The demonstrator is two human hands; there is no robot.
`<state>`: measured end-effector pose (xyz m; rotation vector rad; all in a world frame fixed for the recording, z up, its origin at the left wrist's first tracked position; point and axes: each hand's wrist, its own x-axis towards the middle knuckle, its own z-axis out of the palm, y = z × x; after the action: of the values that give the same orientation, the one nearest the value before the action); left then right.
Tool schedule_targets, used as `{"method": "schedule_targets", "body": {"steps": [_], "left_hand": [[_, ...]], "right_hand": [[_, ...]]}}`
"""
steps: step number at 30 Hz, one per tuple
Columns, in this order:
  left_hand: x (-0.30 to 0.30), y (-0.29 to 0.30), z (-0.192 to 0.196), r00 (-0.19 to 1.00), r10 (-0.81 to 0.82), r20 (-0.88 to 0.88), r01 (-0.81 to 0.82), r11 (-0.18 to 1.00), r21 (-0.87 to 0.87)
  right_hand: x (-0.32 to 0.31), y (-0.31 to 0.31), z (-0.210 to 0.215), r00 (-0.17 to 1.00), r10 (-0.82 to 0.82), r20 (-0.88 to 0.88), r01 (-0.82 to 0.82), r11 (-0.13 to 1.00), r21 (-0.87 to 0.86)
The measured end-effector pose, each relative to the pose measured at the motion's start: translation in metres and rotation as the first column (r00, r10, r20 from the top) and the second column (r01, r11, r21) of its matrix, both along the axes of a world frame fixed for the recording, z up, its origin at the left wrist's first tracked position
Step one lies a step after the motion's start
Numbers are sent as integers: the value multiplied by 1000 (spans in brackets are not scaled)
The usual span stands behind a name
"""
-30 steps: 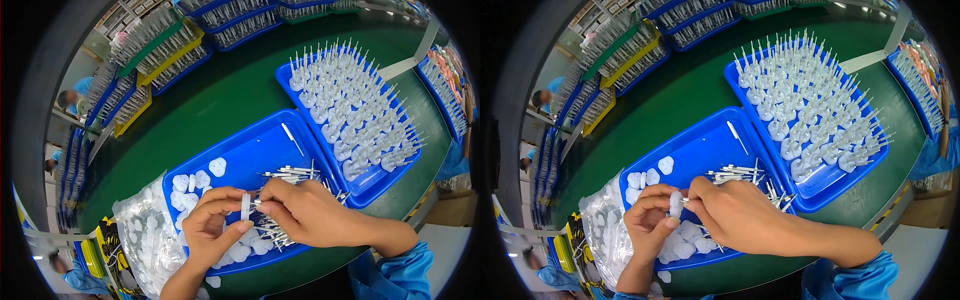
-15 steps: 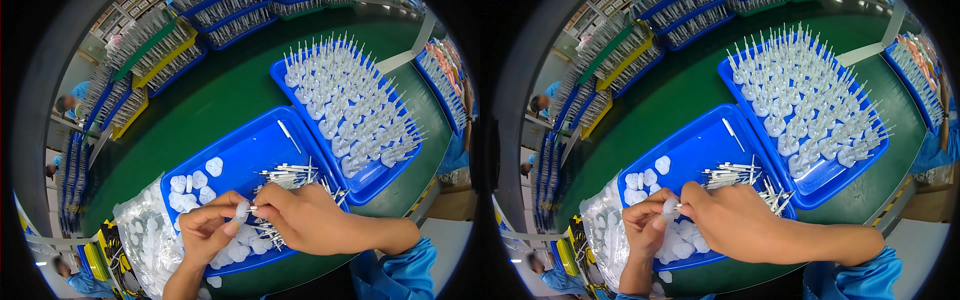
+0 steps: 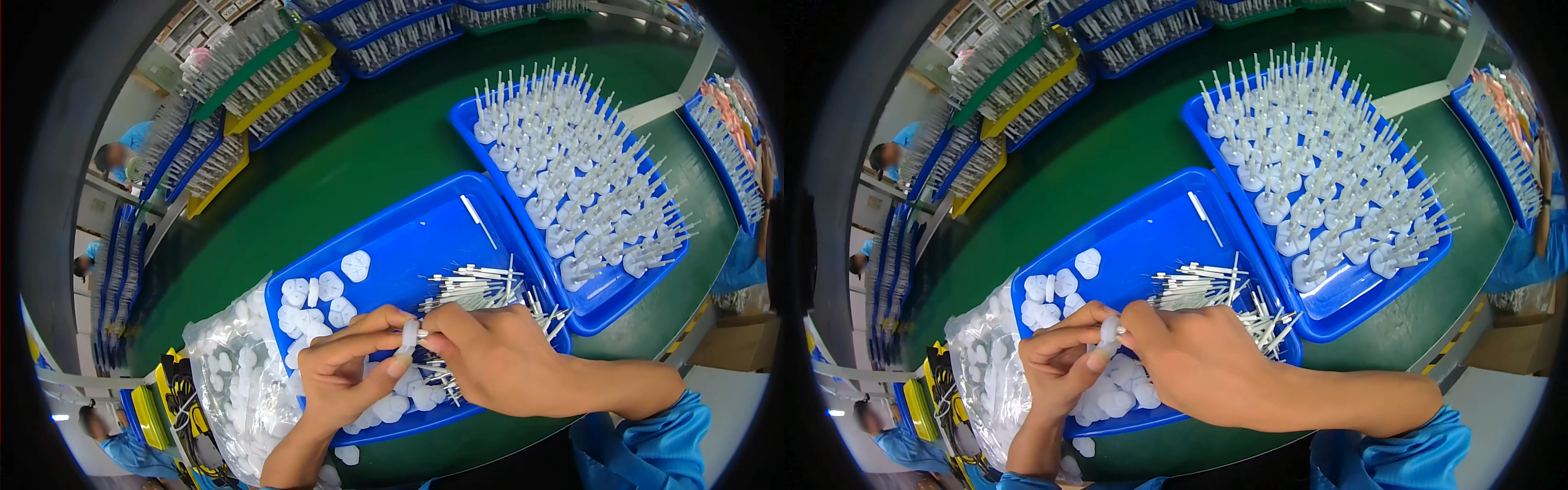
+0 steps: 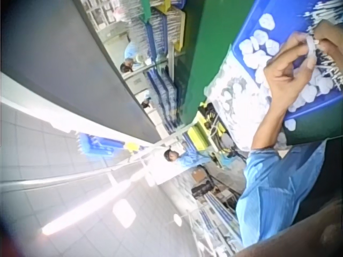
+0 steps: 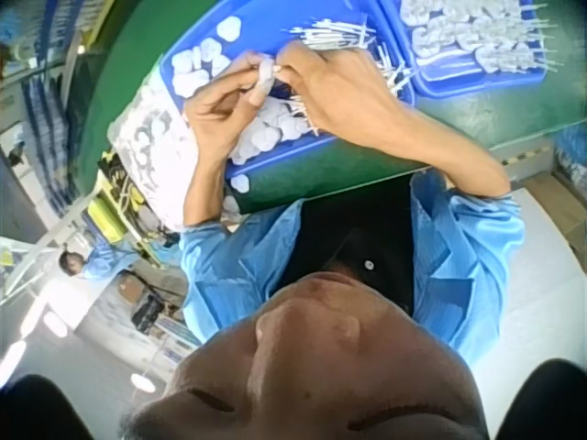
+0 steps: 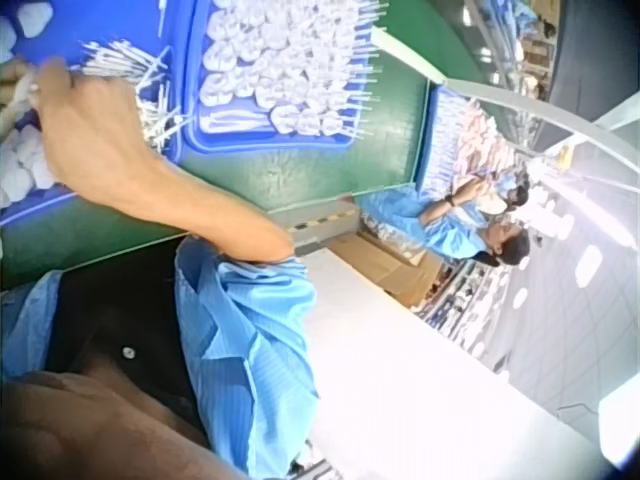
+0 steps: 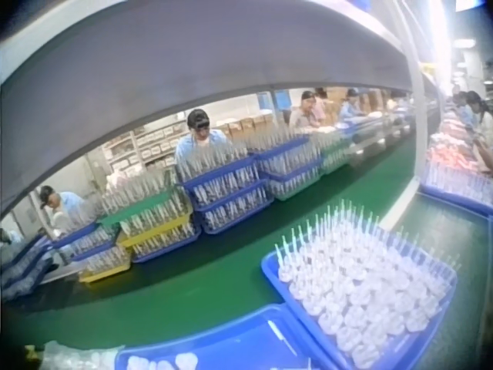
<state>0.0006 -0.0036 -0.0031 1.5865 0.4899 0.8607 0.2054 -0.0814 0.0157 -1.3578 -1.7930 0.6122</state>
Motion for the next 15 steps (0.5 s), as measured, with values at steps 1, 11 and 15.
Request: {"method": "schedule_targets", "body": {"steps": [1, 11, 15], "left_hand": [[1, 0, 2, 999, 18, -33, -15, 997, 73], [9, -1, 10, 989, 144, -31, -119, 906, 406], [6, 0, 7, 988, 154, -33, -114, 844, 524]], "right_hand": [[1, 3, -4, 999, 12, -32, -10, 998, 60], [12, 15, -2, 999, 33, -39, -24, 974, 224], [10, 14, -2, 998, 33, -51, -21, 974, 224]]}}
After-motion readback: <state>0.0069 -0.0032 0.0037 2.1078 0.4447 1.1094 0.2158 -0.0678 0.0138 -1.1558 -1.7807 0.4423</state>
